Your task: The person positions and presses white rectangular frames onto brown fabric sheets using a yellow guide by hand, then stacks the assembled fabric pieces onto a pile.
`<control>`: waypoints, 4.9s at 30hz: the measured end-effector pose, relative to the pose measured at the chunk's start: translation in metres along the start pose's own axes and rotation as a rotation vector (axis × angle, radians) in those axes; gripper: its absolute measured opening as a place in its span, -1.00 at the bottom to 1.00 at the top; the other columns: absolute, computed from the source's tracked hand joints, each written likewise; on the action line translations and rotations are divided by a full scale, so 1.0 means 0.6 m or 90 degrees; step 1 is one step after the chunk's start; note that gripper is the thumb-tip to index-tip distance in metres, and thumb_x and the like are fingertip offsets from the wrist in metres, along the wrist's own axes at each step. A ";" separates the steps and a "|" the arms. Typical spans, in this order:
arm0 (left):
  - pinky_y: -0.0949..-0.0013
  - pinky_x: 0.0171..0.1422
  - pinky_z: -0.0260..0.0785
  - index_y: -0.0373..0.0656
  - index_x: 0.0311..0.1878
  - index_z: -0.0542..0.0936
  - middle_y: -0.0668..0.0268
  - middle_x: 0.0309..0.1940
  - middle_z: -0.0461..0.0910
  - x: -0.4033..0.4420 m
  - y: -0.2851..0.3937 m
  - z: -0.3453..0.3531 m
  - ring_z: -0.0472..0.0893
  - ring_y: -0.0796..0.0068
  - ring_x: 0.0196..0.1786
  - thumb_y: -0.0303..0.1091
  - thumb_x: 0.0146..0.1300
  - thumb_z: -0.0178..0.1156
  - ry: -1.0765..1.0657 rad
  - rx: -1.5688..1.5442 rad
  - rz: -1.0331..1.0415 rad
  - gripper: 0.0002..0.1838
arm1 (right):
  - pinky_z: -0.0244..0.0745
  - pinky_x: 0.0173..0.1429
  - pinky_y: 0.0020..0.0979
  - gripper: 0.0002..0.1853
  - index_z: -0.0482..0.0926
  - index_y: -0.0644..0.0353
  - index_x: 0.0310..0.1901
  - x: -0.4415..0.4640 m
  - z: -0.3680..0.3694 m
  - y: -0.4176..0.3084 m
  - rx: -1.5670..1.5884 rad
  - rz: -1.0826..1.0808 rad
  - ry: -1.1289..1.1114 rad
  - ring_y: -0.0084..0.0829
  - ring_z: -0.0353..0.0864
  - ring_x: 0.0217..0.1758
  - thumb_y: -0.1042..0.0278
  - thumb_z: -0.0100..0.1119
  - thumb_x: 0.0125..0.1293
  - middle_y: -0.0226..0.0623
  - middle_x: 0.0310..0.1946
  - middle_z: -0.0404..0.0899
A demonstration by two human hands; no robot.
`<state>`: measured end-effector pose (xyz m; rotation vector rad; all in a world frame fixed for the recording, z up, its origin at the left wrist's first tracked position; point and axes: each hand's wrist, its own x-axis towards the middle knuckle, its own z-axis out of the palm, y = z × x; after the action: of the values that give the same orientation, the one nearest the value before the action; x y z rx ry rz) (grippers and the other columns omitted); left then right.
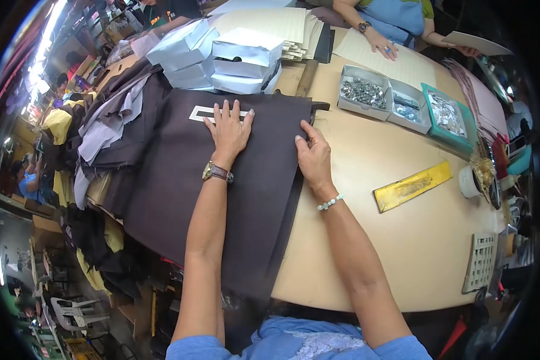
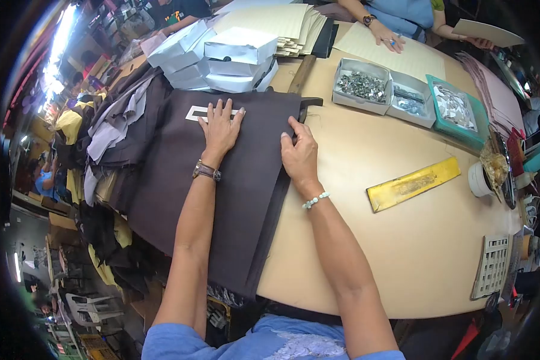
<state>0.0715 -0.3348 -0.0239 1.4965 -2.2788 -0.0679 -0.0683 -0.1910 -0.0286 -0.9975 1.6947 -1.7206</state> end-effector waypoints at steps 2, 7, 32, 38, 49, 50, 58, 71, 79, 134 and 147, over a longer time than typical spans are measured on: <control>-0.35 0.45 -0.38 -0.11 0.35 0.33 0.04 0.41 0.16 -0.004 -0.002 0.003 -0.01 -0.07 0.50 0.18 0.33 -0.10 0.006 -0.012 0.000 -0.32 | 0.42 0.10 -0.41 -0.54 0.39 0.38 0.21 0.009 0.005 0.031 -0.004 -0.078 0.045 -0.31 0.57 -0.03 0.48 -0.03 0.25 -0.04 0.01 0.55; -0.38 0.44 -0.38 -0.15 0.31 0.38 0.01 0.39 0.20 -0.009 0.002 0.007 0.01 -0.09 0.48 0.13 0.32 -0.06 0.041 -0.041 0.008 -0.35 | 0.51 -0.16 -0.46 -0.49 0.19 0.30 0.32 0.012 -0.005 0.028 0.074 -0.036 0.021 -0.49 0.58 -0.30 0.60 -0.24 0.31 -0.03 -0.03 0.57; -0.40 0.41 -0.27 -0.01 0.24 0.48 0.07 0.33 0.28 -0.006 0.000 0.017 0.10 -0.05 0.45 0.13 0.23 0.06 0.081 -0.005 0.021 -0.41 | 0.44 -0.30 -0.52 -0.37 0.30 0.30 0.23 0.055 -0.022 0.008 0.086 -0.076 0.151 -0.57 0.50 -0.42 0.43 0.30 0.11 -0.38 -0.44 0.51; -0.38 0.42 -0.30 -0.02 0.23 0.49 0.05 0.33 0.29 -0.007 0.004 0.014 0.09 -0.05 0.45 0.16 0.23 0.03 0.072 -0.010 0.008 -0.39 | 0.48 -0.31 -0.65 -0.51 0.36 0.27 0.18 0.016 -0.005 -0.130 0.176 -0.251 0.138 -0.66 0.51 -0.29 0.50 0.26 0.22 -0.30 -0.08 0.46; -0.44 0.39 -0.26 0.01 0.28 0.43 0.09 0.35 0.26 -0.004 -0.027 0.035 0.10 -0.03 0.45 -0.01 0.23 0.12 0.074 0.077 0.092 -0.43 | 0.46 0.02 -0.16 -0.55 0.46 0.05 0.15 -0.063 0.109 -0.068 -0.022 -0.138 -0.072 0.00 0.55 -0.09 0.23 0.15 0.21 -0.01 -0.14 0.45; -0.44 0.39 -0.26 -0.01 0.27 0.45 0.09 0.35 0.26 -0.006 -0.015 0.019 0.10 -0.03 0.45 0.01 0.23 0.11 0.048 0.049 0.050 -0.43 | 0.46 0.01 -0.15 -0.55 0.47 0.04 0.15 -0.059 0.106 -0.059 -0.060 -0.131 -0.050 0.01 0.55 -0.09 0.20 0.14 0.21 -0.02 -0.15 0.44; -0.42 0.40 -0.25 -0.05 0.23 0.49 0.04 0.32 0.31 -0.007 0.002 0.013 0.10 -0.07 0.44 0.20 0.25 0.02 0.075 0.012 0.024 -0.37 | 0.06 0.35 0.08 -0.38 0.39 0.11 0.25 -0.033 0.062 -0.056 -0.333 -0.211 0.048 0.09 0.10 0.37 0.07 0.22 0.17 0.11 0.27 0.11; -0.02 0.37 0.12 0.10 0.27 0.44 0.21 0.28 0.41 0.056 -0.098 0.064 0.30 0.09 0.36 0.17 0.37 -0.16 0.079 0.368 0.323 -0.44 | -0.09 0.36 0.33 -0.29 0.31 0.04 0.32 -0.374 -0.244 -0.037 -0.689 -0.149 -0.211 0.10 -0.01 0.47 -0.15 0.11 0.19 -0.03 0.43 0.03; -0.25 0.41 0.02 0.27 0.41 0.21 0.38 0.40 0.23 0.078 -0.116 0.078 0.19 0.21 0.44 -0.07 0.41 -0.26 -0.016 0.377 0.202 -0.50 | -0.21 0.42 0.26 -0.37 0.17 0.24 0.38 -0.590 -0.547 0.021 -0.822 0.138 0.502 0.12 -0.08 0.50 0.07 -0.09 0.37 0.09 0.43 0.01; -0.16 0.49 -0.19 -0.14 0.43 0.18 -0.04 0.45 0.02 -0.482 0.331 -0.143 -0.04 -0.13 0.50 0.16 0.04 0.32 -0.241 -0.220 0.477 -0.03 | -0.17 0.40 0.30 -0.25 0.28 0.12 0.34 -0.476 -0.516 -0.068 -0.838 0.068 0.052 0.08 0.00 0.48 -0.18 0.11 0.23 0.01 0.41 0.10; -0.32 0.41 -0.16 -0.09 0.36 0.32 -0.05 0.42 0.10 -0.569 0.323 -0.119 0.05 -0.09 0.47 0.34 0.07 0.14 -0.332 -0.164 0.535 -0.10 | 0.11 0.34 0.11 -0.61 0.47 0.16 0.10 -0.118 -0.505 -0.032 -0.791 -0.318 -0.050 -0.13 0.33 0.31 0.43 0.04 0.20 -0.13 0.16 0.44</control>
<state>0.0447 0.0629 -0.0142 0.3285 -2.9747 -0.5283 -0.2652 0.0496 -0.0030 -2.0872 2.6163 -0.6332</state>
